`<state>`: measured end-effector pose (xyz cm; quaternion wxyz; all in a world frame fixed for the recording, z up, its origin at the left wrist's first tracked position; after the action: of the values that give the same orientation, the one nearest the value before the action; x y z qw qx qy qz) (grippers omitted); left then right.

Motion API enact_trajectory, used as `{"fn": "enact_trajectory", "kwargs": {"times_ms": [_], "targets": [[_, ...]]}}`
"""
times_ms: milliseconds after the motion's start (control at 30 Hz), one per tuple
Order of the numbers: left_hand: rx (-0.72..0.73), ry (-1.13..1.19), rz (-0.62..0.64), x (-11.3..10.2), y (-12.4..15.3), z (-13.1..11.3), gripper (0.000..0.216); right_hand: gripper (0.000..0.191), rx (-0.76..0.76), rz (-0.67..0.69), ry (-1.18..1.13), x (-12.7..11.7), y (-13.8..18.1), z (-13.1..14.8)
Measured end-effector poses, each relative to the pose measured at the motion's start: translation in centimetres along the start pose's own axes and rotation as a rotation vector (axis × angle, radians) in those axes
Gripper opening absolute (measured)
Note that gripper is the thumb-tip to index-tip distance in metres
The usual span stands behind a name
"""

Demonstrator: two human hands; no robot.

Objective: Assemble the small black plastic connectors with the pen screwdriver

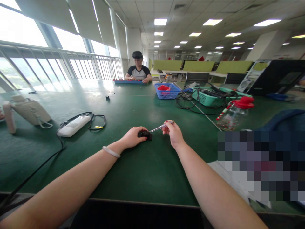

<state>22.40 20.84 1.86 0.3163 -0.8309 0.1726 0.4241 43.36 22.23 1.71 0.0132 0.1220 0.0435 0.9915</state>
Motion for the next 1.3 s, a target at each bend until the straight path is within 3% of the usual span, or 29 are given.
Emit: {"fn": "enact_trajectory", "kwargs": {"times_ms": [333, 700, 833, 900, 1033, 1100, 1200, 1300], "targets": [[-0.004, 0.005, -0.007, 0.1, 0.1, 0.1, 0.036, 0.006, 0.158, 0.069, -0.06, 0.3, -0.3, -0.9], [0.007, 0.002, -0.01, -0.1, 0.0, -0.2, 0.034, 0.01, 0.157, 0.089, -0.098, -0.1, -0.5, -0.8], [0.003, -0.011, -0.021, -0.1, 0.0, -0.2, 0.033, 0.014, 0.082, 0.086, 0.02, 0.1, -0.6, -0.5], [-0.001, -0.02, -0.027, -0.1, 0.0, -0.2, 0.033, 0.014, 0.021, 0.003, 0.104, -0.2, -0.3, 0.0], [0.001, -0.039, -0.019, 0.0, 0.1, -0.2, 0.038, 0.011, -0.33, -0.262, 0.356, -1.0, 1.4, 2.7], [0.009, -0.048, -0.012, 0.0, 0.2, -0.3, 0.041, 0.014, -0.507, -0.314, 0.459, -0.9, 2.6, 3.9], [0.01, -0.05, -0.005, 0.0, 0.3, -0.2, 0.043, 0.015, -0.597, -0.306, 0.467, -0.7, 3.7, 4.4], [-0.003, -0.041, -0.001, 0.1, 0.2, -0.1, 0.043, 0.016, -0.629, -0.211, 0.576, 0.6, 4.3, 4.1]]}}
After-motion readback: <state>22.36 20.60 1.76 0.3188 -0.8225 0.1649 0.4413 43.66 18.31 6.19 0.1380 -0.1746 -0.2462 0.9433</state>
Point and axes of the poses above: each hand's wrist, its own y-axis away from the middle knuckle, its own x-axis out of the palm, z = x × y, the point moved 4 cm from there along -y, towards the middle knuckle, and after that the axes turned 15 degrees about x, right-handed, at the moved point
